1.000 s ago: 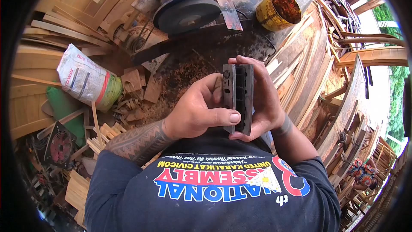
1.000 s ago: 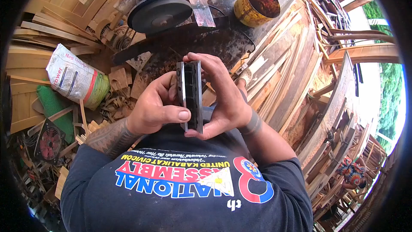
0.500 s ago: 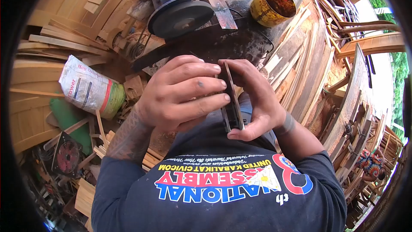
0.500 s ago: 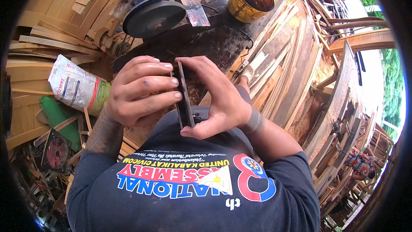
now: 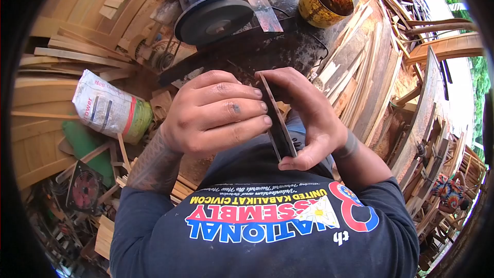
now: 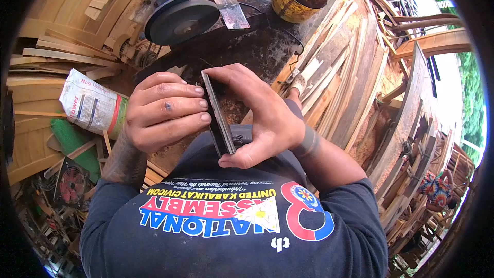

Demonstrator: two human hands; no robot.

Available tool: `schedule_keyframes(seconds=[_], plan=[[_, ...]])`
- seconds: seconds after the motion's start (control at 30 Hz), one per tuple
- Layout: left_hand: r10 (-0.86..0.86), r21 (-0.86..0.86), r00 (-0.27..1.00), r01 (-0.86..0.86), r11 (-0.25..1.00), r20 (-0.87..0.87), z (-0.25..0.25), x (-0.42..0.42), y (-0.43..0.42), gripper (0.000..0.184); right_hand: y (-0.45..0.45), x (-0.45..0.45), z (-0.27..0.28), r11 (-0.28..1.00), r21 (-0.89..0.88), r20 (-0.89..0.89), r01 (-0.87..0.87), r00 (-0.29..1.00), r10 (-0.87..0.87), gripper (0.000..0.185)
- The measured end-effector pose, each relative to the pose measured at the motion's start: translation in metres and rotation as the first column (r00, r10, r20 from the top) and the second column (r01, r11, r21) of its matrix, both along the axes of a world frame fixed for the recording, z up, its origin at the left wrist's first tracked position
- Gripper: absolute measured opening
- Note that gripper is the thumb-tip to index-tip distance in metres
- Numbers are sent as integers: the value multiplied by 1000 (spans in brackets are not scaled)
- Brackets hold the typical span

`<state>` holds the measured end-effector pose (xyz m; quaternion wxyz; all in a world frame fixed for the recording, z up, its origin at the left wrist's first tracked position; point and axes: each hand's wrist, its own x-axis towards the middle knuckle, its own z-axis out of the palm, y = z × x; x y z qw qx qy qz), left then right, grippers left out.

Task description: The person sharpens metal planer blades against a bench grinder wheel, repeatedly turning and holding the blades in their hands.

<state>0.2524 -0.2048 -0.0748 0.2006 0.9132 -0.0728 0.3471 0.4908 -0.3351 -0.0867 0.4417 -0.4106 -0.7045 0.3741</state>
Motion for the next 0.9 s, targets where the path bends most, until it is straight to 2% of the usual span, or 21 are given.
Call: schedule_keyframes(seconds=[0.17,0.27,0.3,0.37,0.43,0.5,0.6,0.73,0.9], plan=[[-7,-55,1000,7,998,1,2,0,-4,27,-1,2,6,999,38,33,-1,999,0,116],[-16,-66,1000,16,998,-9,4,0,-13,33,-8,-2,2,997,-72,-129,19,991,-28,118],[-21,-60,1000,20,998,-11,4,0,-18,36,-11,-7,2,987,-162,-294,14,954,-62,119],[15,-145,999,-21,989,-45,-1,-2,-34,42,-17,-18,1,944,-327,-581,-43,797,-165,121],[96,-184,995,-99,978,-22,-4,2,-46,42,-19,-20,-4,932,-327,-699,-153,704,-129,126],[136,-104,991,-136,985,-5,0,3,-47,41,-23,-27,-11,934,-291,-772,-206,627,-102,127],[190,-26,981,-189,982,31,12,3,-48,38,-26,-33,-17,943,-246,-807,-222,586,-72,132],[183,-58,981,-179,982,65,9,5,-51,35,-27,-32,-21,958,-192,-814,-211,580,-36,137],[193,-45,981,-194,980,-15,18,5,-53,38,-29,-30,-24,968,-152,-777,-200,629,8,145]])
